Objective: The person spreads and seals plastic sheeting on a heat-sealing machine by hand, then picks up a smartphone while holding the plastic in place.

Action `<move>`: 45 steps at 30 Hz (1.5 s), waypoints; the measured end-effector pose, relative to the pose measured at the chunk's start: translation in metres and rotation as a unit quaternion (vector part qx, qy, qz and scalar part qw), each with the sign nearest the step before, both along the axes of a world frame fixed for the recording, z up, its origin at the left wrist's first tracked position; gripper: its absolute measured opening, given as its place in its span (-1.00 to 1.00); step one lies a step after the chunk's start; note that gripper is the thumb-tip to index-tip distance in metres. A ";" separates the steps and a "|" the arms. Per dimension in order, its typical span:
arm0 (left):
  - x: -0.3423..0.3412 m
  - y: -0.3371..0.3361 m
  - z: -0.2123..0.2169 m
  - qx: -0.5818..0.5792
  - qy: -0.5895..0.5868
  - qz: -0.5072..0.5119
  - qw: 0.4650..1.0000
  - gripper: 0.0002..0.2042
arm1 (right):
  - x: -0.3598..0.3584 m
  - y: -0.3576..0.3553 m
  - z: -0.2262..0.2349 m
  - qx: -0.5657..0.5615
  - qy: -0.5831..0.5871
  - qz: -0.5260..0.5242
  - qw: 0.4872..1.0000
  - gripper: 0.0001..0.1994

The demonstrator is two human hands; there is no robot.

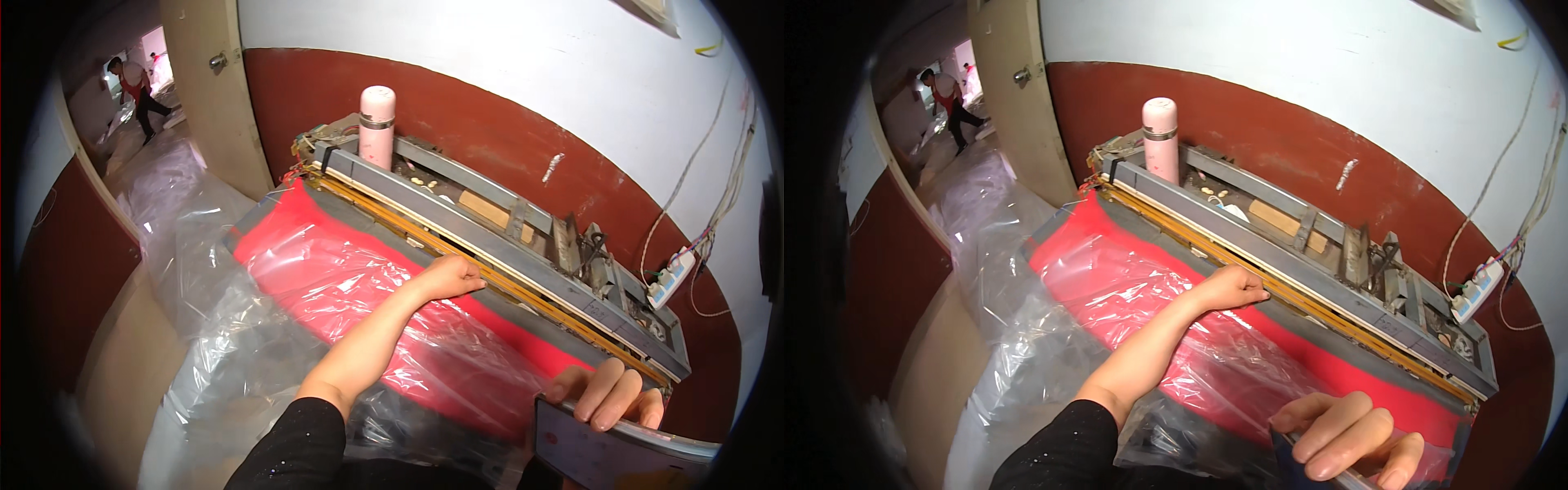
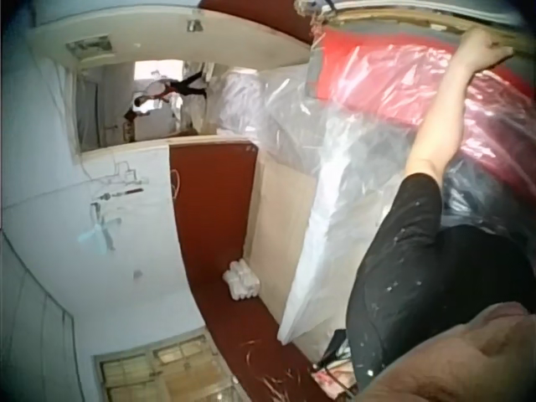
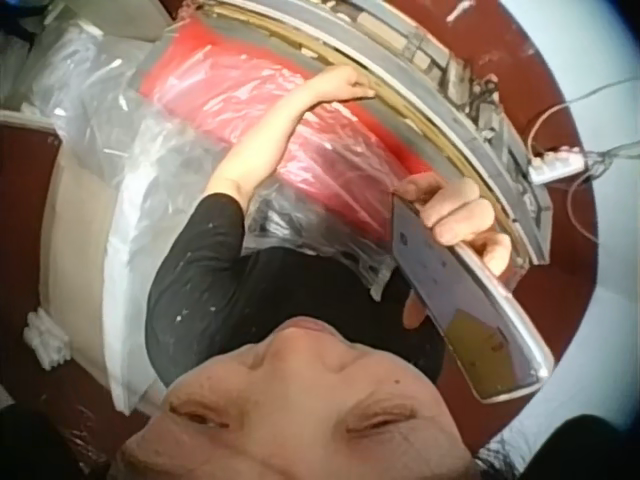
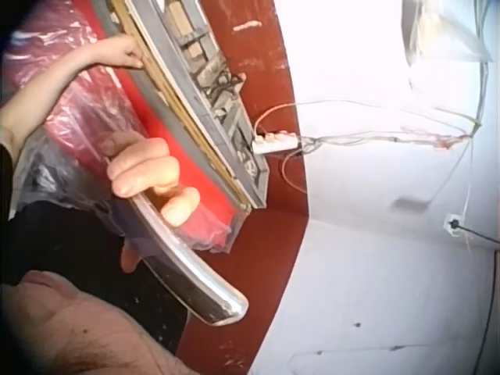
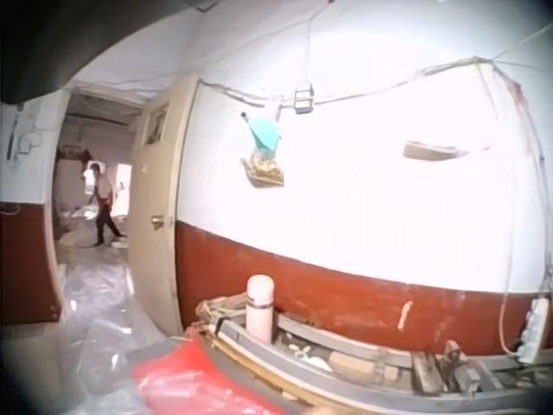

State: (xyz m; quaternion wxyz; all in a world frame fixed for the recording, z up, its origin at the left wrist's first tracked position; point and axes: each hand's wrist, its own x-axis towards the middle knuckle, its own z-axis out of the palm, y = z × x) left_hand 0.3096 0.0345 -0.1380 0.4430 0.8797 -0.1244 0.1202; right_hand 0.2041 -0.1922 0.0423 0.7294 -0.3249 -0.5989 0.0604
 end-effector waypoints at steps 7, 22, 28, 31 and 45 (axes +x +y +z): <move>-0.002 0.005 0.001 0.016 0.052 0.014 0.998 -0.70 | -0.002 0.007 -0.003 -0.002 -0.005 -0.030 1.000 -0.55; -0.002 -0.001 -0.002 -0.011 0.021 0.022 0.999 -0.72 | 0.006 0.006 -0.009 0.031 0.006 0.016 0.999 -0.67; -0.002 0.003 -0.006 -0.019 0.027 0.014 0.999 -0.73 | 0.014 0.006 -0.008 0.028 -0.010 0.033 0.999 -0.65; -0.003 0.006 -0.008 -0.013 0.015 0.014 1.000 -0.72 | 0.012 0.008 -0.010 0.039 -0.018 0.026 0.999 -0.64; -0.003 0.002 -0.003 -0.029 0.028 0.007 0.999 -0.69 | 0.015 0.007 -0.011 0.043 -0.018 0.002 0.999 -0.65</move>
